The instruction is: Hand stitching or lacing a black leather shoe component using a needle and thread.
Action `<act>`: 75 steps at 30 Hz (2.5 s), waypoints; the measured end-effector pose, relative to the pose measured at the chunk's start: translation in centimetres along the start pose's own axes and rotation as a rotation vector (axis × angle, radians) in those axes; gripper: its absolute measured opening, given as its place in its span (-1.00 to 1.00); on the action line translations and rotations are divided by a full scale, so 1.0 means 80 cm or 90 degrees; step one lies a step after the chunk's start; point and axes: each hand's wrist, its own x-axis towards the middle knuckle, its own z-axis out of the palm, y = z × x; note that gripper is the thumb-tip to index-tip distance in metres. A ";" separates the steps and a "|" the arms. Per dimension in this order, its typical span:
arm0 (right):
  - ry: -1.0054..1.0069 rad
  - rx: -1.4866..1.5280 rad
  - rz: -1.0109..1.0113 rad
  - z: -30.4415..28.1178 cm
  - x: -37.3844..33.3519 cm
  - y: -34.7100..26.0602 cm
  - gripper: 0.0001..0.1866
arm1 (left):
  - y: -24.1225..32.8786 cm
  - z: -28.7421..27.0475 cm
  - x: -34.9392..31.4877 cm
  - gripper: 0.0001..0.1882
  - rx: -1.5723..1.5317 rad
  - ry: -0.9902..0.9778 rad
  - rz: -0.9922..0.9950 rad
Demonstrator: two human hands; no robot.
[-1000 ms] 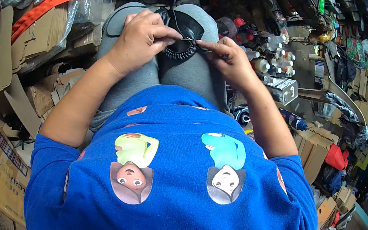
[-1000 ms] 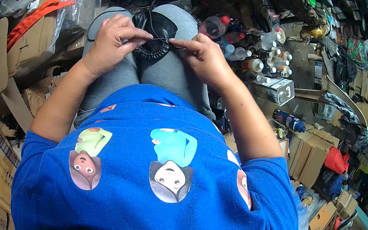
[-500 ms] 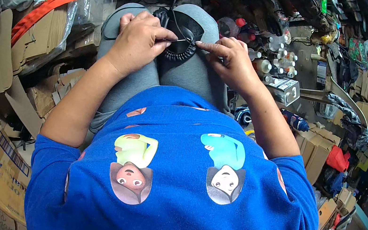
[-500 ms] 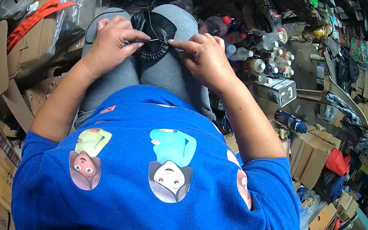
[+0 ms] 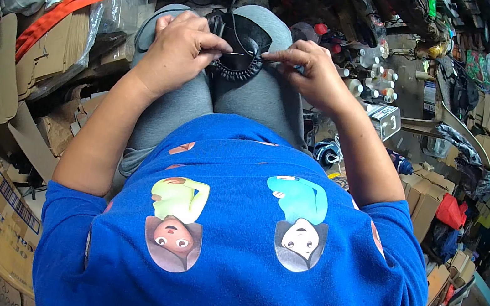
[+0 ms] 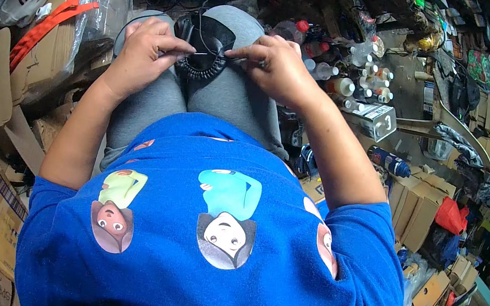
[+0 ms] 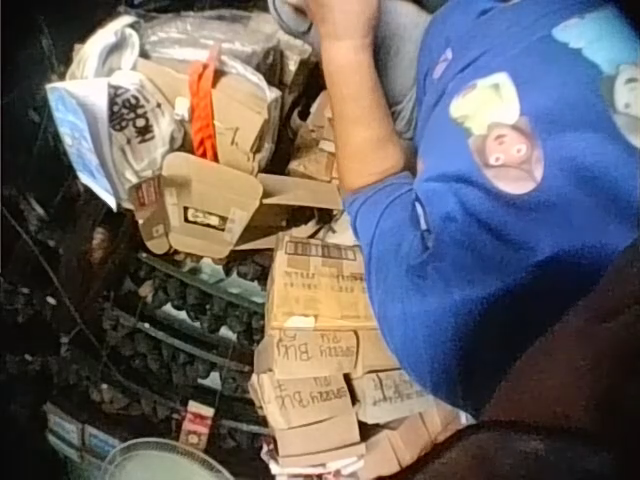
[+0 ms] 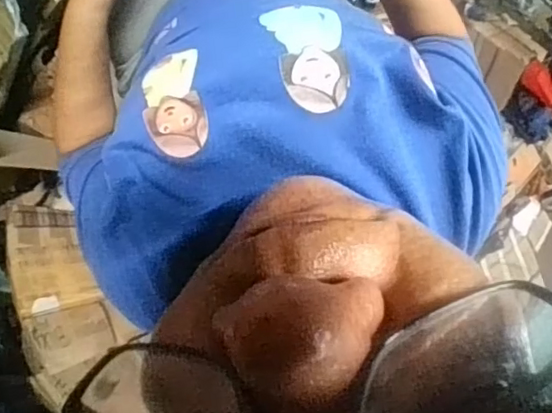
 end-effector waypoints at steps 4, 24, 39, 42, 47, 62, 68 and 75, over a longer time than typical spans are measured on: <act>0.043 -0.092 -0.023 0.008 -0.007 -0.008 -0.50 | -0.001 0.008 -0.001 -0.82 0.043 0.054 -0.032; -0.082 0.276 0.132 0.000 0.020 0.018 -0.59 | -0.010 0.017 0.017 -0.80 -0.034 -0.002 0.012; -0.100 0.333 0.148 0.004 0.015 0.027 -0.70 | -0.008 0.025 0.017 -0.82 -0.046 -0.016 0.020; -0.096 0.339 0.127 0.007 0.018 0.033 -0.69 | -0.012 0.029 0.024 -0.84 -0.061 -0.027 0.027; -0.130 0.332 0.106 0.005 0.027 0.032 -0.69 | -0.023 0.027 0.052 -0.86 -0.021 -0.074 0.134; -0.049 0.161 0.075 0.006 0.006 0.006 -0.62 | 0.006 0.014 0.006 -0.81 -0.007 -0.012 0.025; -0.078 0.253 0.101 -0.001 0.023 0.012 -0.62 | -0.011 0.020 0.023 -0.88 -0.013 -0.027 0.085; -0.089 0.239 0.031 0.002 0.024 0.019 -0.68 | -0.015 0.019 0.033 -0.89 -0.012 0.038 0.165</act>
